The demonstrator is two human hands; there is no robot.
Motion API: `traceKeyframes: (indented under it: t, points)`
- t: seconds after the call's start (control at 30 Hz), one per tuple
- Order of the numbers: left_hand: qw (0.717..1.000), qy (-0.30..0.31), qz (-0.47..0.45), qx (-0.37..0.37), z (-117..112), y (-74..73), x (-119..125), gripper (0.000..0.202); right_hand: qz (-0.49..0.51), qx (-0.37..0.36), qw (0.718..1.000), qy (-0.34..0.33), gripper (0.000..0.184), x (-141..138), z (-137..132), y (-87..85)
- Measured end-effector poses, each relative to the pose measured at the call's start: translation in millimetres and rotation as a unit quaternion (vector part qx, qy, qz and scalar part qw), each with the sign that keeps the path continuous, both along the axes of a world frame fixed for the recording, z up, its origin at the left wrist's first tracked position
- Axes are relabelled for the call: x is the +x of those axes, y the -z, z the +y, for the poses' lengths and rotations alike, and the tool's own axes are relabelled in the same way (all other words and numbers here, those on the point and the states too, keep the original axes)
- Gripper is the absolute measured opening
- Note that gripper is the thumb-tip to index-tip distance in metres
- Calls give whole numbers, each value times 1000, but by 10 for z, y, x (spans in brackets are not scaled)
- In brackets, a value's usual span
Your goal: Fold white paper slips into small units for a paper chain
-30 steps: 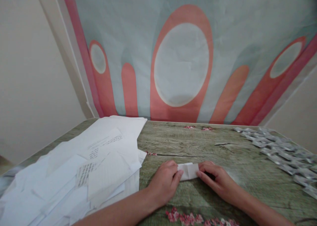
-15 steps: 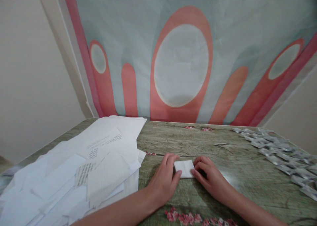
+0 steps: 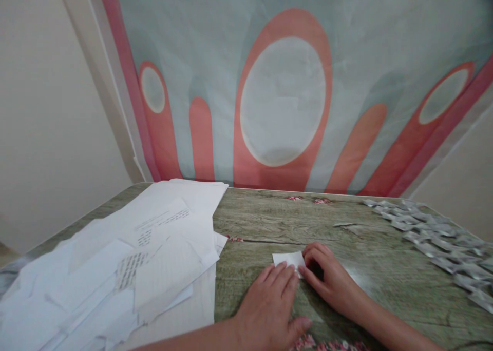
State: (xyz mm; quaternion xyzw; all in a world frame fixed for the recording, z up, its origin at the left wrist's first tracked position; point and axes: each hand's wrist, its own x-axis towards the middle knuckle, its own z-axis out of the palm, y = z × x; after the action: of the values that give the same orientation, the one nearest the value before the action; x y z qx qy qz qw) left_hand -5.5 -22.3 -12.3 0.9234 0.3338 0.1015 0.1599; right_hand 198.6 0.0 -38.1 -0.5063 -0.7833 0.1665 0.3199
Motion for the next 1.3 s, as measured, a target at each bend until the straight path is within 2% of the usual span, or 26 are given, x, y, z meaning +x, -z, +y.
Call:
traceKeyframes:
  t: [0.03, 0.13, 0.23, 0.47, 0.77, 1.03, 1.3]
  points:
    - [1000, 1, -3, -3, 2, 5, -7, 65, 2, -4, 1000, 8, 2, 8, -4, 7]
    - [1000, 2, -9, -4, -1, 24, -17, 66, 11, -16, 1000, 25, 21, 40, -11, 18]
    - [1000, 5, -5, -5, -3, 29, -7, 65, 15, -32, 999, -4, 28, 62, 14, -26]
    - [1000, 4, 9, -10, 5, -6, 9, 65, 5, -71, 994, -77, 18, -10, 197, -217]
    - [1000, -1, 5, -10, -15, 12, 13, 64, 48, -43, 994, -89, 14, -19, 236, -89]
    - [1000, -2, 11, -20, -28, -46, 17, 62, 50, -38, 995, -78, 12, -26, 225, -97]
    - [1000, -1, 12, -18, -32, -44, 20, 63, 53, -44, 994, -90, 16, -29, 231, -108]
